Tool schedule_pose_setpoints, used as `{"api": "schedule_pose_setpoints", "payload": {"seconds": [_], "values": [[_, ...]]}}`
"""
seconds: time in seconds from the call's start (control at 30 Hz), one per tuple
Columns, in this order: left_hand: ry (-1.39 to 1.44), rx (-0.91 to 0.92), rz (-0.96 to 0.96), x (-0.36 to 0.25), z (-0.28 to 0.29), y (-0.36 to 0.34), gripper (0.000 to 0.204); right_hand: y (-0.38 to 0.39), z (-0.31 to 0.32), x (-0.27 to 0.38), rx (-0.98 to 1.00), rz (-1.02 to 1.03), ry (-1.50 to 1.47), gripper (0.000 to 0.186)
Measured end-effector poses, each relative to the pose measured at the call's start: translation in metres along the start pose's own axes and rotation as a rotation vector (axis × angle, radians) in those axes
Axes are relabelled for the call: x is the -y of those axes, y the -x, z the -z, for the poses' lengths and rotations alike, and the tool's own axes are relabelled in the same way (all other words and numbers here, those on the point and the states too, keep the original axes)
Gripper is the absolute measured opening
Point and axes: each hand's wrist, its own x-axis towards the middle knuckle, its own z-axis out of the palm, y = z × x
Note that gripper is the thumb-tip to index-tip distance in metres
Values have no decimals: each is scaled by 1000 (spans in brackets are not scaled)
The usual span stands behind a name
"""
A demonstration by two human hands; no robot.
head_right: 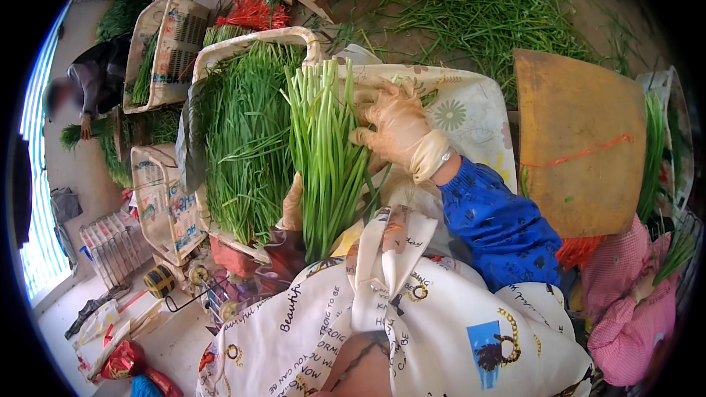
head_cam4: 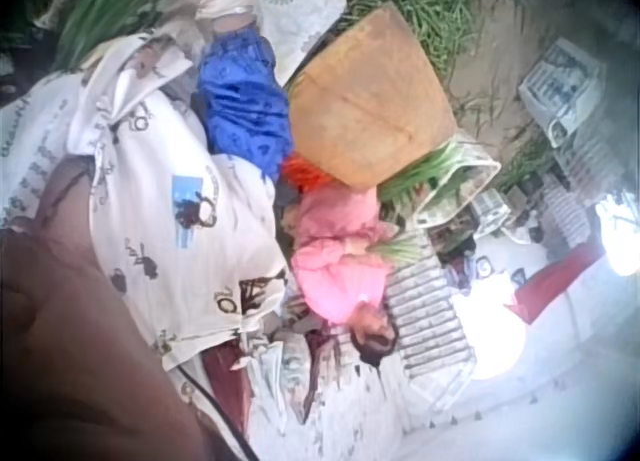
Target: The person sorts and bundles green onions by hand, then secures each bundle with a rubber band.
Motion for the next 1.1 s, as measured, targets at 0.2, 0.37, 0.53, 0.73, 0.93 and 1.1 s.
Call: {"api": "schedule_pose_setpoints", "payload": {"seconds": [0.2,0.37,0.53,0.73,0.93,1.1], "values": [[-189,228,-2,-3,4,-5,67,0,-7,2,-53,-14,226,21],[-293,344,10,-3,-8,8,71,-1,-15,-1,-117,21,200,20],[-174,346,119,-5,-39,9,70,-8,-15,-7,-199,68,533,16],[-304,314,168,1,-20,6,66,-56,22,-60,-235,37,930,11],[-456,255,108,-1,-14,5,61,-72,147,-93,-687,-368,1039,54],[-424,61,64,-3,-22,14,54,-44,92,-11,-397,398,387,31]]}}
